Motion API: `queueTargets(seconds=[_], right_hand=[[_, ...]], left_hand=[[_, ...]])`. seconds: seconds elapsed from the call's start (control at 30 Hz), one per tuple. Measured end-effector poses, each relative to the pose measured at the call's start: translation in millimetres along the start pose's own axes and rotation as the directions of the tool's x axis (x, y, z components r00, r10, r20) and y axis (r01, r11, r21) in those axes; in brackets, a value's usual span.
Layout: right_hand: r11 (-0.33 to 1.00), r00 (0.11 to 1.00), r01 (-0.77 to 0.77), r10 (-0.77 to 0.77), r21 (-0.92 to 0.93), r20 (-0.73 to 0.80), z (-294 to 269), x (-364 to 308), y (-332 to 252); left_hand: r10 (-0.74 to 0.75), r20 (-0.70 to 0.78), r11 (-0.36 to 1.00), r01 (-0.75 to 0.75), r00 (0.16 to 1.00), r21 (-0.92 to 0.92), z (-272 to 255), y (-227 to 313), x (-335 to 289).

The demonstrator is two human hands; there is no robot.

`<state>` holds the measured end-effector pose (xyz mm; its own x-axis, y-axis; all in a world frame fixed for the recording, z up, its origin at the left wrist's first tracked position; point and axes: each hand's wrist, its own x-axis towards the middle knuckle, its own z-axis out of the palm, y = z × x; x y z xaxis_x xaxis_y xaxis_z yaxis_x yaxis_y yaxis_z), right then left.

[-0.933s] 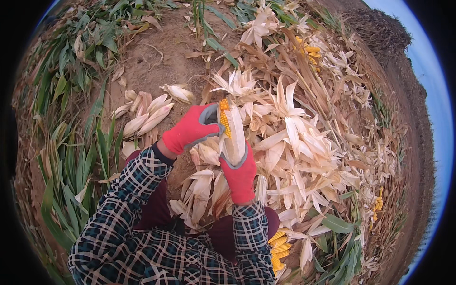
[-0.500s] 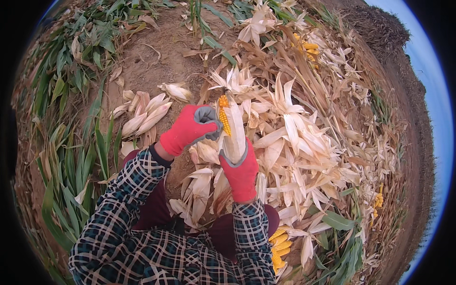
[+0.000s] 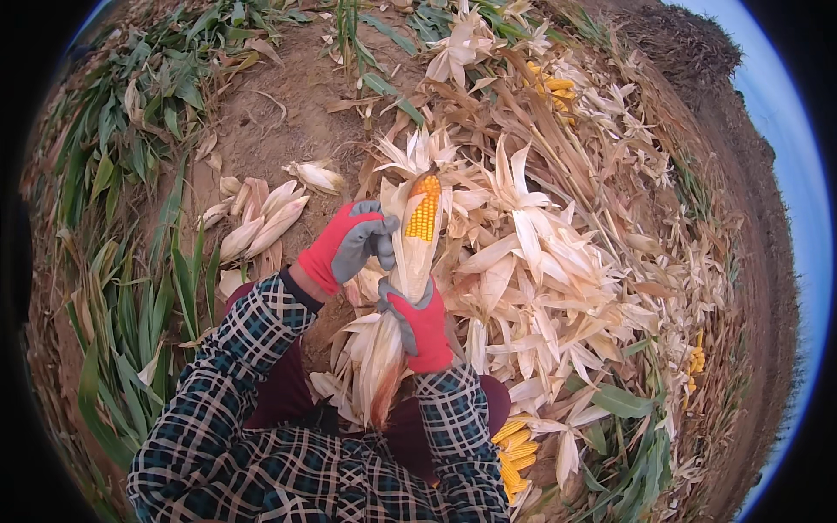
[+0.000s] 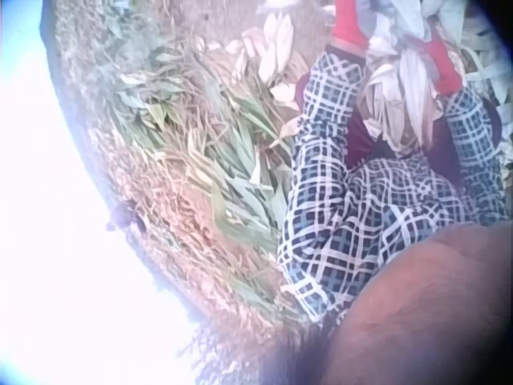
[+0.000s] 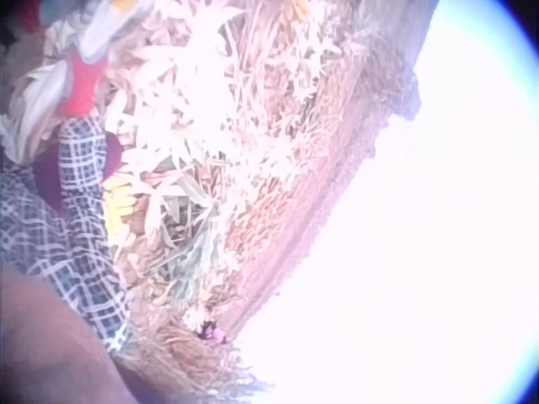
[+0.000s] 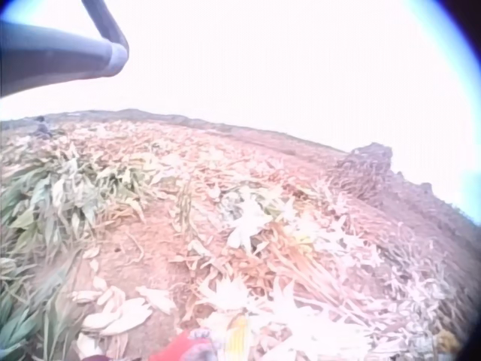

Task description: The person sits on the ground in a cornfield and shucks multiple corn cobs by hand, removing the husks and silk. The shucked cobs are placed in a pile nearby.

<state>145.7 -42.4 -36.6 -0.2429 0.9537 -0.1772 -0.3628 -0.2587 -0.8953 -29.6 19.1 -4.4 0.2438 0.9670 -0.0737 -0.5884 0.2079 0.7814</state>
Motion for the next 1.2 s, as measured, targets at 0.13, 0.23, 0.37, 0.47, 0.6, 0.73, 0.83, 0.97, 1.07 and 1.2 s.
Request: queueTargets(seconds=[0.13,0.23,0.37,0.47,0.6,0.73,0.83,0.97,1.07,1.2], right_hand=[[0.975,0.992,-0.119,0.108,0.189,0.069,1,-5,-7],[0.995,0.999,-0.051,0.05,0.089,0.008,2,-4,-12],[0.997,0.995,0.012,-0.019,-0.071,-0.093,7,-2,-16],[0.976,0.98,0.086,-0.119,-0.2,-0.16,-5,5,-1],[0.751,0.91,0.221,-0.388,-0.623,-0.145,-5,8,-6],[0.657,0.883,0.194,-0.441,-0.728,-0.163,-3,9,-12],[0.708,0.909,0.232,-0.402,-0.667,-0.11,3,5,-21],[0.981,0.985,0.171,-0.17,-0.097,0.017,-5,4,-15],[0.963,0.917,0.014,-0.119,0.268,0.382,-4,5,-41],[0.907,0.954,-0.291,0.251,0.305,0.166,-37,10,-23]], left_hand=[[-0.085,0.105,0.97,0.106,0.991,-0.22,-1,-8,2],[-0.028,0.036,0.999,0.029,0.999,-0.034,1,-4,3],[0.082,-0.12,0.977,-0.056,0.989,0.206,16,12,3],[-0.068,-0.091,0.916,0.099,0.994,0.39,23,28,-2],[-0.358,0.15,0.874,0.274,0.922,0.402,18,28,-7],[-0.268,0.147,0.945,0.23,0.952,0.234,38,22,-22],[-0.227,0.198,0.967,0.196,0.953,0.164,25,-2,-18],[-0.157,0.254,0.983,0.127,0.954,0.132,27,5,-25],[-0.207,0.299,0.961,0.136,0.932,0.242,31,20,-32],[-0.328,0.466,0.923,0.174,0.822,0.342,33,-1,-30]])
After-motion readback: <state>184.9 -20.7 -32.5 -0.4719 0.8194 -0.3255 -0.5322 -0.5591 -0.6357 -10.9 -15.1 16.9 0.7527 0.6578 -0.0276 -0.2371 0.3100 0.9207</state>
